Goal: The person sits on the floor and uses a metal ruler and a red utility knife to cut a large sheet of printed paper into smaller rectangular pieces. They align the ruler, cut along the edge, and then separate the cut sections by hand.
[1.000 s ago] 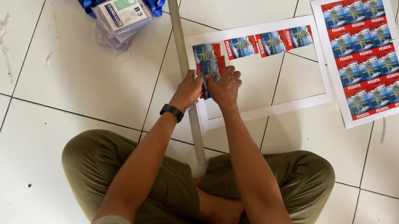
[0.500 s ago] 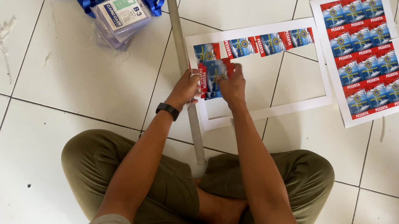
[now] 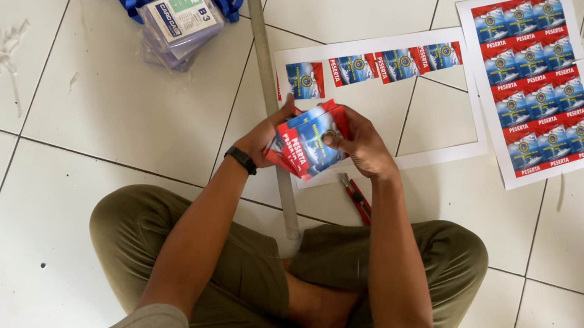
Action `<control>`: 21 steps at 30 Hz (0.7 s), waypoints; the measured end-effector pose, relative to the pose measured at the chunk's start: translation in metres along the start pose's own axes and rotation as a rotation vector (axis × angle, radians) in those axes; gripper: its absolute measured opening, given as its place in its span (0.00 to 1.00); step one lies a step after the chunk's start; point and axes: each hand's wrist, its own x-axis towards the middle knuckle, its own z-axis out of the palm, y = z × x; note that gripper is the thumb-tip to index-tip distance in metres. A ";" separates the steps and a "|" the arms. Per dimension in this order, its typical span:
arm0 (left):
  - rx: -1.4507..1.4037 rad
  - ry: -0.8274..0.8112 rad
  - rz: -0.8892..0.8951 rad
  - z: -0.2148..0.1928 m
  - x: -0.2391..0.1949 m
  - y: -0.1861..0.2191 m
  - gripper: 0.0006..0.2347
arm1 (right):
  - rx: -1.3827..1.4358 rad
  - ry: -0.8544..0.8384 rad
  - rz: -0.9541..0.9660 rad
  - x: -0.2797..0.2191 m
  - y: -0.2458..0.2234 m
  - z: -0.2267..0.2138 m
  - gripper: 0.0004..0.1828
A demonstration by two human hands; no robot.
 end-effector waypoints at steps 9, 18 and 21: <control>0.091 -0.156 0.546 0.024 -0.003 0.002 0.34 | 0.726 0.702 -0.061 0.026 0.052 0.004 0.17; 0.434 -0.057 0.775 0.035 -0.005 -0.004 0.36 | 0.732 0.835 0.116 0.012 0.069 0.081 0.47; 0.233 -0.096 0.758 0.032 0.003 -0.010 0.38 | 0.671 0.881 0.099 0.013 0.057 0.096 0.41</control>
